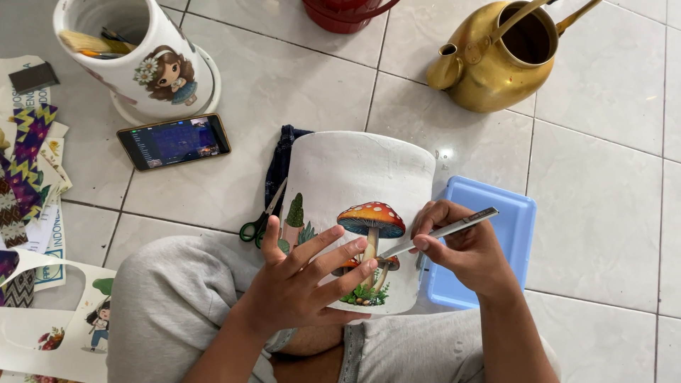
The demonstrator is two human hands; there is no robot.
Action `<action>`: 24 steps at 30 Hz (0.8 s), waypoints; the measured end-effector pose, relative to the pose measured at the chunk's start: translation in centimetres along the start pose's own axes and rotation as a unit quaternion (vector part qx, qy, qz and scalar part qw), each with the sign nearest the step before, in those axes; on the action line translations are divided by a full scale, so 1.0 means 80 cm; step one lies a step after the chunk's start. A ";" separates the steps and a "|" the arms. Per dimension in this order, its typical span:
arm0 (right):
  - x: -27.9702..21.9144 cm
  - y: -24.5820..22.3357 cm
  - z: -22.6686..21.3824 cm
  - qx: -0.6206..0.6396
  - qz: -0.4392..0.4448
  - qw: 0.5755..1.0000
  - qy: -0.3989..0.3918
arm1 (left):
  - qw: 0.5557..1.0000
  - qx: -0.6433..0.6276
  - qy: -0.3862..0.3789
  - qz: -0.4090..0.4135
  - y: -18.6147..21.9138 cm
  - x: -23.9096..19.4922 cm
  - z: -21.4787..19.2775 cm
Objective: Smoothing a mushroom-themed decoupage sticker onto a white cylindrical container using a small tool and fingers to ensure it adheres properly without bubbles.
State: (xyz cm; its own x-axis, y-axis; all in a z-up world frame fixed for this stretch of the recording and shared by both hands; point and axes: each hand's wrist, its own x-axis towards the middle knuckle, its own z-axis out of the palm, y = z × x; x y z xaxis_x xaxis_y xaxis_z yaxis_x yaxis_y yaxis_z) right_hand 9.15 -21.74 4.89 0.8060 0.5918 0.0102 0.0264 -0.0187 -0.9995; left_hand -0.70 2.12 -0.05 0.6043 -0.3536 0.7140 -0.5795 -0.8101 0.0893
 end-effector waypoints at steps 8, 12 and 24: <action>-0.001 0.005 -0.002 0.001 0.002 1.000 0.010 | 1.000 -0.009 -0.011 -0.005 0.000 0.002 -0.001; -0.004 0.010 -0.002 0.010 0.009 1.000 0.019 | 1.000 -0.012 -0.012 -0.007 -0.001 0.002 -0.001; -0.006 0.018 -0.005 0.047 0.016 0.998 0.034 | 1.000 -0.004 -0.010 0.007 -0.002 0.003 -0.002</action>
State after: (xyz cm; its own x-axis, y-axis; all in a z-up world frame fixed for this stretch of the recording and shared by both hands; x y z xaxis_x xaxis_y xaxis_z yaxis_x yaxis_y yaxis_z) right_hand 9.06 -22.36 3.49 0.8436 0.5364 -0.0237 -0.0540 0.0409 -0.9977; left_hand -0.59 2.23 0.18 0.6076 -0.3737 0.7009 -0.5923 -0.8011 0.0862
